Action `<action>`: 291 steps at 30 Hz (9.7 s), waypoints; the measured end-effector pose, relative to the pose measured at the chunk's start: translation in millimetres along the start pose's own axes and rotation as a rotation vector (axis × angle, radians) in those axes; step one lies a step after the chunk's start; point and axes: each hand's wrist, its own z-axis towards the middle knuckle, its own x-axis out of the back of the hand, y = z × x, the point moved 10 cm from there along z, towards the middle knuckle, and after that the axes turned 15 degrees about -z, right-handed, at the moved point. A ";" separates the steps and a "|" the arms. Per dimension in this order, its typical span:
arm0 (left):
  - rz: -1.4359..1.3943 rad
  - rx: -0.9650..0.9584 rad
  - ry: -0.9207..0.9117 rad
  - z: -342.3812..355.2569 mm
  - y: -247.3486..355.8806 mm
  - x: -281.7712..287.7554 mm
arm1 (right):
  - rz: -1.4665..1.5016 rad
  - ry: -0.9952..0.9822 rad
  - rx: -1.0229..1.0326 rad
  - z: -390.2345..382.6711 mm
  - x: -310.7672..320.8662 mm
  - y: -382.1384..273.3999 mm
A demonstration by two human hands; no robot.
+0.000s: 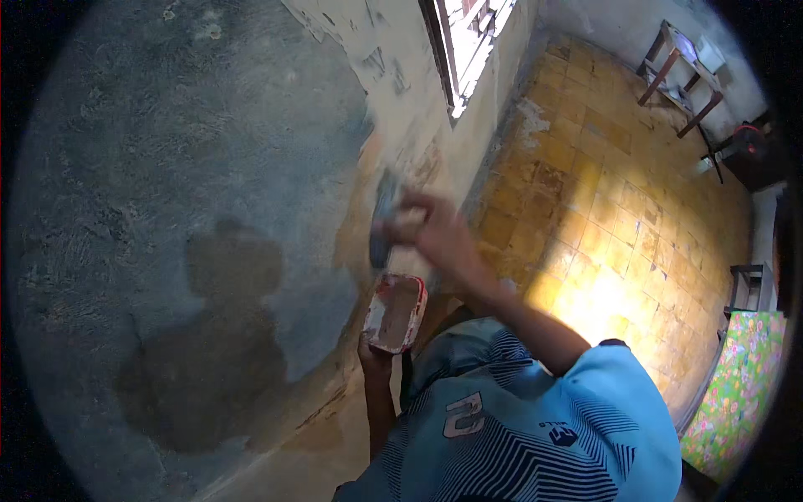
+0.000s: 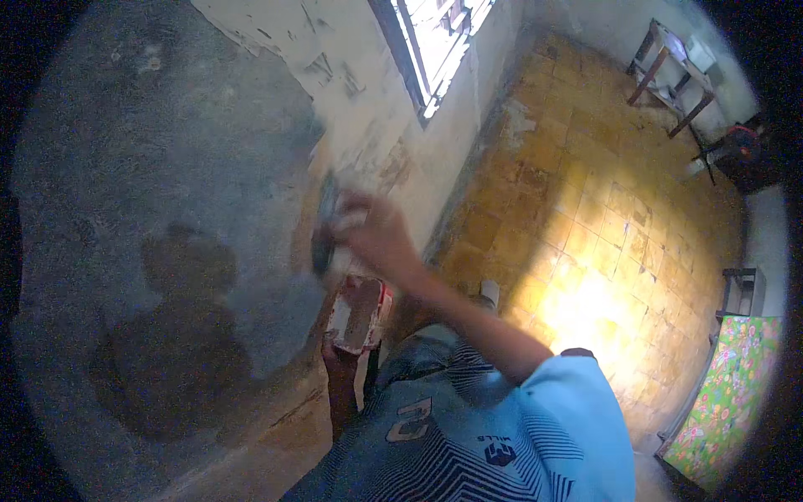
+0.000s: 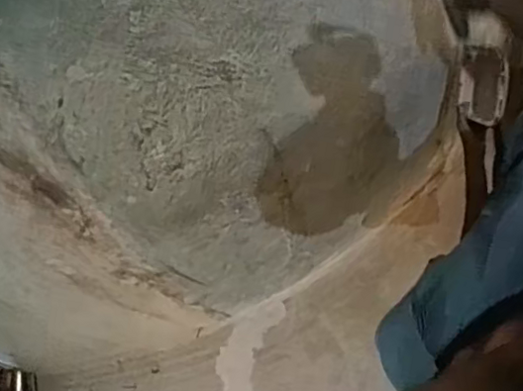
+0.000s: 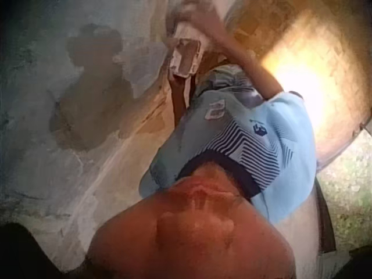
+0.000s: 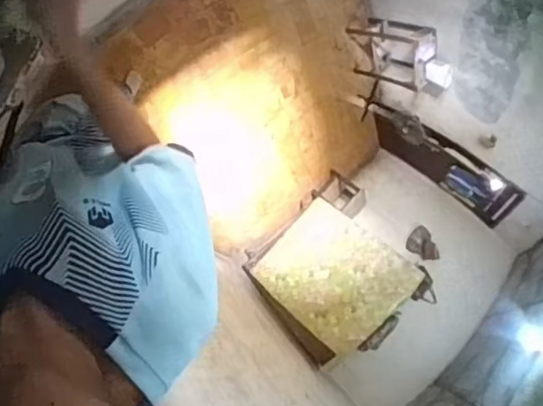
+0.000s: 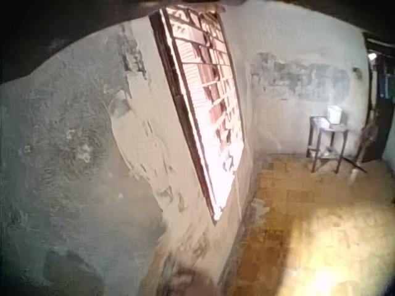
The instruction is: The person applies wall putty from a container to a damaged wall using a putty knife.
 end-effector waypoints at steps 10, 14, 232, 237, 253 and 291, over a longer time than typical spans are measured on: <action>0.141 0.123 0.013 -7.4 -13.2 -11.7 | -0.126 0.138 0.100 26.3 -25.9 20.9; -0.226 0.101 -0.132 10.9 -15.8 1.0 | 0.088 -0.129 0.073 -67.1 -63.1 -15.5; -0.130 -0.470 0.179 -34.8 -193.6 -143.9 | -0.046 -0.433 -0.136 92.6 252.4 145.8; -0.149 -0.354 0.163 -45.2 -167.2 -118.7 | -0.287 0.119 0.116 130.4 191.4 195.2; 0.082 -0.312 0.132 -73.7 -39.9 -43.4 | -0.056 0.209 0.126 48.7 -43.1 217.0; 0.089 -0.337 0.096 -70.1 -12.7 -20.2 | -0.035 0.377 0.186 3.3 -58.1 208.7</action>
